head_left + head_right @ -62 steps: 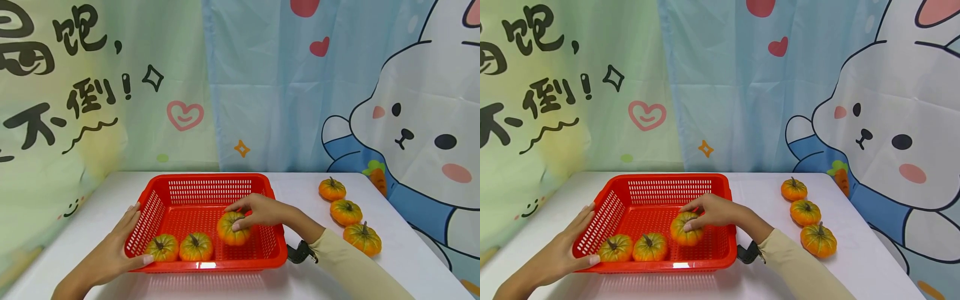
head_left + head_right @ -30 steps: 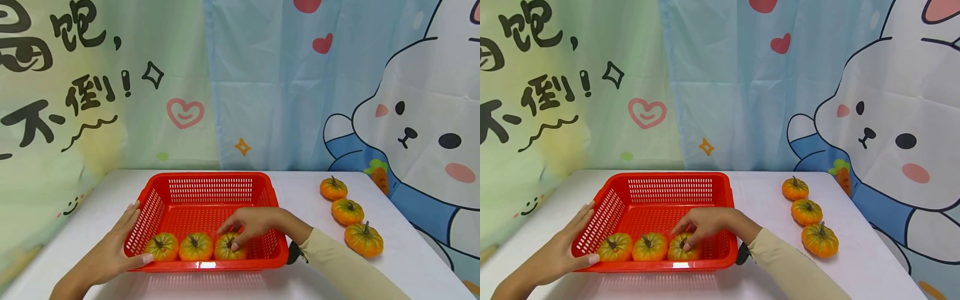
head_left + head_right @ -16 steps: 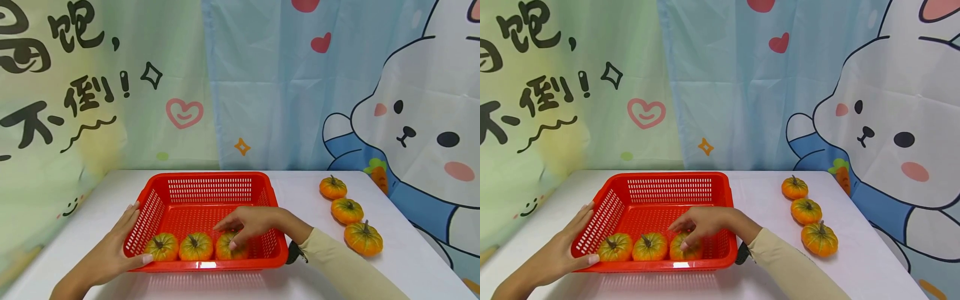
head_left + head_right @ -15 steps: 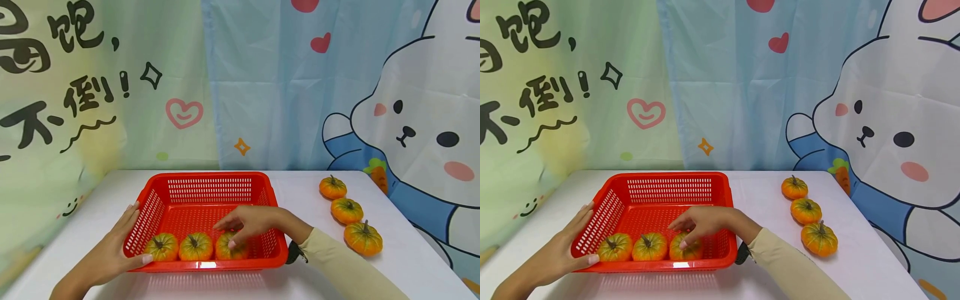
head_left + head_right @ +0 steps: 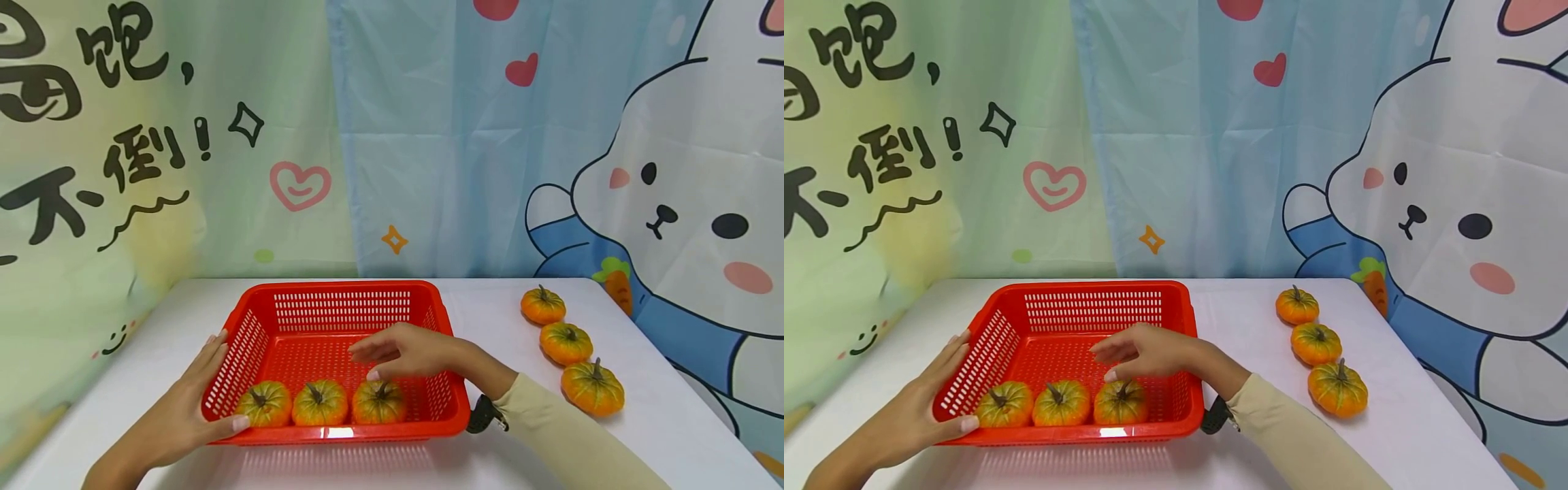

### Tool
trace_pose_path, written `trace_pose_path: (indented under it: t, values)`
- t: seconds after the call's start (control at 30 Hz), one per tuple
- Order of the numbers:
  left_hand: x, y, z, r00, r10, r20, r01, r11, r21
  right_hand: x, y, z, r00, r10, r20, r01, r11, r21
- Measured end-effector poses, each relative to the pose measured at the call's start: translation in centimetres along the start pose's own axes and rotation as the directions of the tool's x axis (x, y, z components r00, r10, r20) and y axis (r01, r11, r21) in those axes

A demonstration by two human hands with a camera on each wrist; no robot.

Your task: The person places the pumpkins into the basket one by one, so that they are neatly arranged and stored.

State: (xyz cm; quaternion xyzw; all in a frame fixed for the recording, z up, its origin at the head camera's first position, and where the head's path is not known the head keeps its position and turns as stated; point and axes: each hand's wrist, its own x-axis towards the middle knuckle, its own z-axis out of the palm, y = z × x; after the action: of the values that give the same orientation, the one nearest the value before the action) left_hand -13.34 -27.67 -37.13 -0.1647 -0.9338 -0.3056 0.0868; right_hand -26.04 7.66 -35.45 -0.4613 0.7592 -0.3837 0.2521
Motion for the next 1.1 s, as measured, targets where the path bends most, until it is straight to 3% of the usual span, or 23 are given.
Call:
trace_pose_path:
  t: [0.33,0.6,1.1]
  values:
    - [0.1,0.0,0.0,1.0,-0.01,0.01,0.01,1.0,0.01,-1.5,-0.8,-0.9,0.999,-0.02,-0.025,0.019,1.0,-0.02]
    - [0.1,-0.1,0.0,1.0,-0.004,0.007,0.004,1.0,0.013,-3.1,-1.0,-1.9,0.994,-0.078,-0.076,0.076,0.997,-0.031]
    - [0.0,-0.2,0.1,1.0,-0.002,0.003,0.002,1.0,0.022,-6.6,-0.7,-2.3,0.978,0.003,-0.211,-0.005,1.0,-0.009]
